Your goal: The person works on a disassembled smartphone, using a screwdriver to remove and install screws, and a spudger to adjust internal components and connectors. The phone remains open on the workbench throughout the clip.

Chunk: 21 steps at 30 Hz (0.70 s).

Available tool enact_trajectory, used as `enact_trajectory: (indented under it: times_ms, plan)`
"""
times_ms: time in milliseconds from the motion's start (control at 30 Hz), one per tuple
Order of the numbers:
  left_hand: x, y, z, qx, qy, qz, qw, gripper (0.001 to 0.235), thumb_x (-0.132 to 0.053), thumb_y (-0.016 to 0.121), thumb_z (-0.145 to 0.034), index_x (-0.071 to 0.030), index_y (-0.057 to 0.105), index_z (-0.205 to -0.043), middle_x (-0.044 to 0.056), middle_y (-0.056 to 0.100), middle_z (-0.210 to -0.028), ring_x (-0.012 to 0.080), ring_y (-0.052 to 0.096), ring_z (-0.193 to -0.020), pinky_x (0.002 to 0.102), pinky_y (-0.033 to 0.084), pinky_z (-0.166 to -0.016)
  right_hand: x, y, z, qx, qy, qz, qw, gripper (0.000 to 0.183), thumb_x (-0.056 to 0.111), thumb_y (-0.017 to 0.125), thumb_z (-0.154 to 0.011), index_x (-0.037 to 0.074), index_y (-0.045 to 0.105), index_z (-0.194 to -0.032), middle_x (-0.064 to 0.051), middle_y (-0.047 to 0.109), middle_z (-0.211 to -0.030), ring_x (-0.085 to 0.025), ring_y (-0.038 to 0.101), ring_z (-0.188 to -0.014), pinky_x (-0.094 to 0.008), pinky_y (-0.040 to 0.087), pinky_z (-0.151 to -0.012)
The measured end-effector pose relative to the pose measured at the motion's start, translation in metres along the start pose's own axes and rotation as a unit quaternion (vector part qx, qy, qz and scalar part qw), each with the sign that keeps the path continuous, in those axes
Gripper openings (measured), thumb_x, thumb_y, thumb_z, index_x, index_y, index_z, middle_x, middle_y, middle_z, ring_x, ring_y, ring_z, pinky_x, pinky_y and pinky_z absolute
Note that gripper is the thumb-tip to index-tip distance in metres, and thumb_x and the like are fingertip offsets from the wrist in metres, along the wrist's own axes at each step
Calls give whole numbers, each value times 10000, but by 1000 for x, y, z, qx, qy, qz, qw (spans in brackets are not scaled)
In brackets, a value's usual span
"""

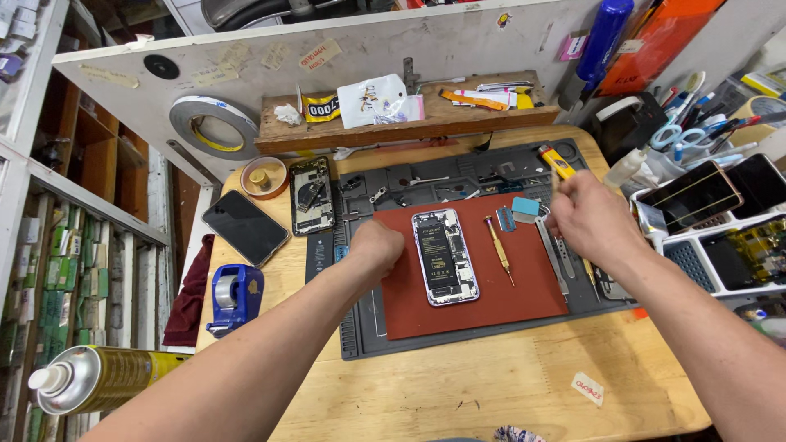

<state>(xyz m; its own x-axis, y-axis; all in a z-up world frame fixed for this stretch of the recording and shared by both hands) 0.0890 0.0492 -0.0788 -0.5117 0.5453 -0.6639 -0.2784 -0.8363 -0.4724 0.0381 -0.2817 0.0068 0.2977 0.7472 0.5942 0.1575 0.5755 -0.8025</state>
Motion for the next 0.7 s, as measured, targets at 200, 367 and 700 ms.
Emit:
enact_trajectory:
  times_ms: [200, 367, 700]
  plan:
    - [-51, 59, 26, 294, -3, 373, 880, 261, -318, 599, -986, -69, 604, -1065, 103, 647, -926, 216, 632, -778, 347, 564, -669, 70, 2, 33, 71, -49, -238, 968, 195, 135, 739, -876, 21, 768, -1031, -43, 708, -770, -74, 609, -606, -250, 518, -541]
    - [-70, 105, 33, 380, -66, 472, 792, 254, -274, 579, -1055, -24, 625, -1066, 66, 630, -939, 164, 649, -800, 272, 583, -695, 96, 0, 45, 80, -5, -168, 982, 191, 124, 766, -834, 24, 796, -995, -40, 752, -733, -82, 643, -592, -255, 507, -531]
    - [-69, 117, 38, 447, -124, 543, 700, 185, -191, 569, -1048, -52, 674, -985, 9, 683, -842, 86, 661, -704, 211, 546, -625, 108, 1, 52, 37, -75, -348, 934, 174, 119, 728, -919, 8, 784, -1040, -49, 746, -776, -73, 641, -618, -220, 522, -547]
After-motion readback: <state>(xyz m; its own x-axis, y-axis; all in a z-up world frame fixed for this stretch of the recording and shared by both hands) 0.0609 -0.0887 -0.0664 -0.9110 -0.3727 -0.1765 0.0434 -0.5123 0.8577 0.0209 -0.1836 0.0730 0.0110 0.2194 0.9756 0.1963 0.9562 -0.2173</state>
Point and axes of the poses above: each hand's wrist, its own z-axis away from the middle knuckle, its own y-axis out of the palm, x = y × z, the point moved 9 cm from there along -z, towards the middle knuckle
